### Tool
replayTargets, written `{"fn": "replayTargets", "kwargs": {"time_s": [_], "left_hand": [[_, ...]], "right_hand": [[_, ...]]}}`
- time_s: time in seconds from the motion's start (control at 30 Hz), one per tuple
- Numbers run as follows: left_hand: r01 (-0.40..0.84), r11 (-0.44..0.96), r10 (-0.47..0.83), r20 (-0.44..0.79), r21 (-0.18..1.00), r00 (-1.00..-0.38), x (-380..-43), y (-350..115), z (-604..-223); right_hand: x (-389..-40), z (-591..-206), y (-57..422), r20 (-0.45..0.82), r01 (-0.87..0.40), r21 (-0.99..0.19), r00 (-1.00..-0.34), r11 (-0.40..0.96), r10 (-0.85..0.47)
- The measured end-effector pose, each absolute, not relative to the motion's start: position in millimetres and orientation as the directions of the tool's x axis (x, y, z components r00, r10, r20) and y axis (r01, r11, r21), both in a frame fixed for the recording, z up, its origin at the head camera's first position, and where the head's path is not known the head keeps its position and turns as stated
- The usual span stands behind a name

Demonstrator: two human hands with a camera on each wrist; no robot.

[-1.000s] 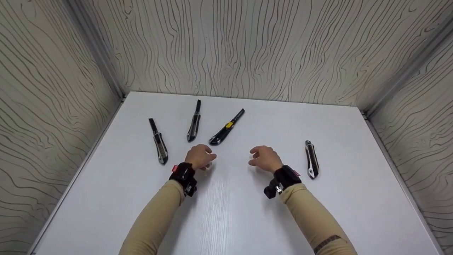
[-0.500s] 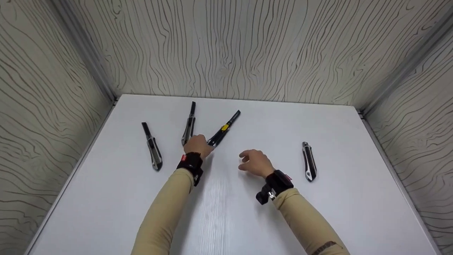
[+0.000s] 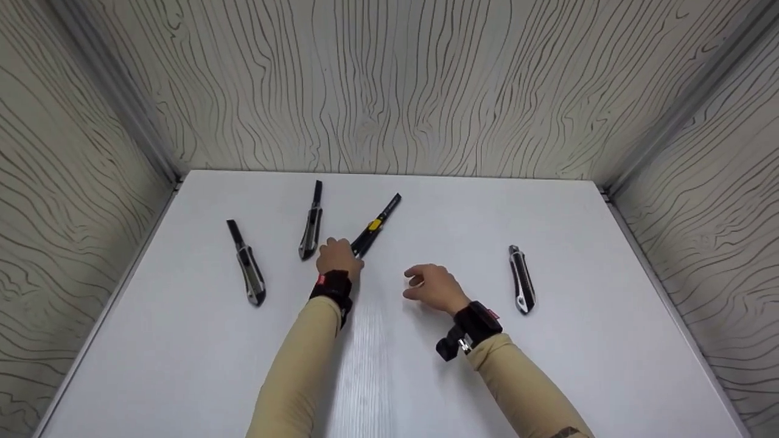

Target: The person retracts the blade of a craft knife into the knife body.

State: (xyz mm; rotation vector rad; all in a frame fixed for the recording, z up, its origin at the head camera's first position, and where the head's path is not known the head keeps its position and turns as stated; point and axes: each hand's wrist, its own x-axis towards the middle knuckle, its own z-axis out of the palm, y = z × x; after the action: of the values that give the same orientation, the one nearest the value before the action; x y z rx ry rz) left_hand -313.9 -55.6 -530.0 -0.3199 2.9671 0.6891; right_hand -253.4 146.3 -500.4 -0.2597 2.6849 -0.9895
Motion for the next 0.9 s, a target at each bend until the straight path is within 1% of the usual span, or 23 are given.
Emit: {"fn": "replayTargets", "kwargs": {"time_s": [0.2,0.5,0.67,0.9], "left_hand": [[-0.204,0.854,-0.203,-0.054,0.478,-0.978,-312,-58,-535],[-0.118,0.877,-0.152,0.037,0.465,-0.988,-309,-57,-539],[-0.062,0.873,-0.128,0.105,0.484,-0.986,-308,-58,-543],[-0.022,0.856,-0.112,0.144,0.516,-0.983,-307,-53,-527]], "right_hand": [[-251,-502,149,-0.179,-0.081,-0.677,-0.946,0.731,-0.271],[-250,-501,147,-0.162,-0.085,-0.67,-0.953,0.737,-0.257],[-250,-502,148,-0.143,-0.106,-0.658,-0.955,0.746,-0.262],[-248,-500,148,-0.158,-0.08,-0.661,-0.957,0.746,-0.243]]}}
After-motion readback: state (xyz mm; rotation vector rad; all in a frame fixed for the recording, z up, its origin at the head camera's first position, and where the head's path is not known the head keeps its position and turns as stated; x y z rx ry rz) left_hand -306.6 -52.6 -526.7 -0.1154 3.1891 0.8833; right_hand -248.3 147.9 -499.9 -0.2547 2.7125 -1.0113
